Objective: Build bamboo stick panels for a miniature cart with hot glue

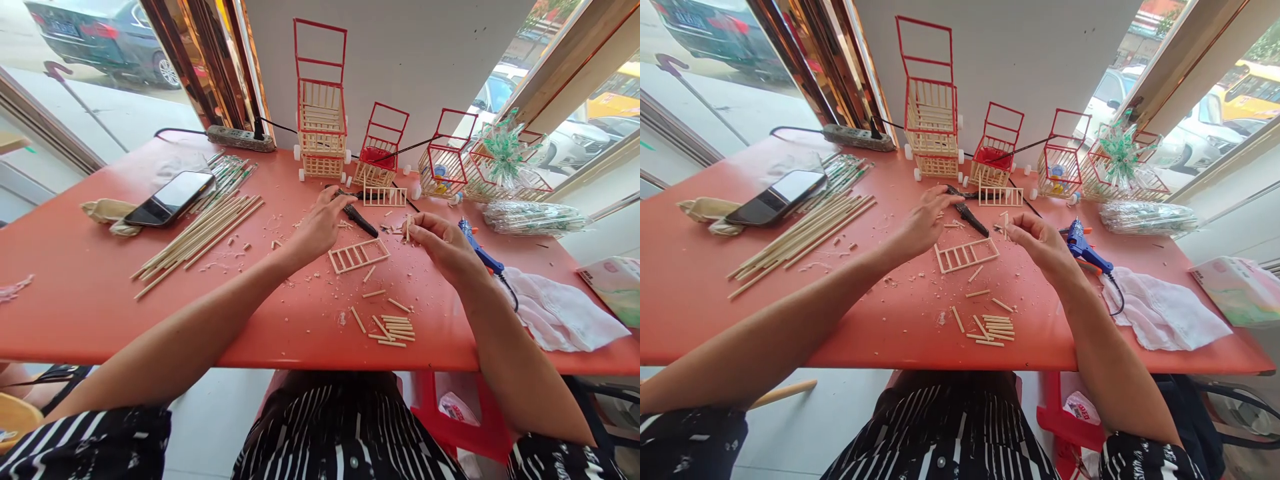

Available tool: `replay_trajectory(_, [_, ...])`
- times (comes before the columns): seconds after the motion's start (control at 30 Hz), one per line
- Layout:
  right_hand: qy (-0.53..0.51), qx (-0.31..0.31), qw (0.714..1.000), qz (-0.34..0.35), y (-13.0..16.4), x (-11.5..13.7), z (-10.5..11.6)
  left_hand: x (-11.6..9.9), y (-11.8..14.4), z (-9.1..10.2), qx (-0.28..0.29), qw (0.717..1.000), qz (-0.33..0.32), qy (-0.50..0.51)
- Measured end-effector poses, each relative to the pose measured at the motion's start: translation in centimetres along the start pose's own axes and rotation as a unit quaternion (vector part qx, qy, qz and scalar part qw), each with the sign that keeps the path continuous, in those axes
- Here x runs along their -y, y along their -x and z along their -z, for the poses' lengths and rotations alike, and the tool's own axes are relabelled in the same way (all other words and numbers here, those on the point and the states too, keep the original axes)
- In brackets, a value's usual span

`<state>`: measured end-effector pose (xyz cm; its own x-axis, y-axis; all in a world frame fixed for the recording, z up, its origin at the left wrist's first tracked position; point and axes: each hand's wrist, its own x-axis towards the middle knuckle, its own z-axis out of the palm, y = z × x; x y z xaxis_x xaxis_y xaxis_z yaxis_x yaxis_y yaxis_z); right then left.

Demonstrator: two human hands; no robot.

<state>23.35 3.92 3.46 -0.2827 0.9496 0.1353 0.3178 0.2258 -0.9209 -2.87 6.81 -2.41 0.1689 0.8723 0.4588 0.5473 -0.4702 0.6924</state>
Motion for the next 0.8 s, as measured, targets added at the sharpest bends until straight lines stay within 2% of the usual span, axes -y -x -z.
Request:
replay_trajectory(0.13, [-0.008, -0.004, 1.000, 0.002, -0.1, -0.2, -0.2, 0.4, 0.6, -0.6, 0.048, 0.995, -0.001, -0.084])
replay_trajectory(0.23, [-0.001, -0.004, 1.000, 0.000, -0.1, -0.4, -0.7, -0.5, 1.2, -0.6, 0.100, 0.983, -0.004, -0.157])
replay_trajectory(0.33, [0.026, 0.000, 1.000, -0.004, -0.2, -0.6, -1.2, -2.0, 1.4, -0.3, 0.153, 0.965, 0.021, -0.210])
replay_trajectory(0.53, [0.077, 0.008, 0.997, 0.001, -0.3, -1.2, -1.7, -4.2, 1.0, -0.3, 0.190, 0.938, 0.028, -0.288])
replay_trajectory(0.8, [0.084, -0.004, 0.996, -0.025, -0.4, -2.1, -1.7, -4.3, 0.6, 0.4, 0.238, 0.926, 0.023, -0.294])
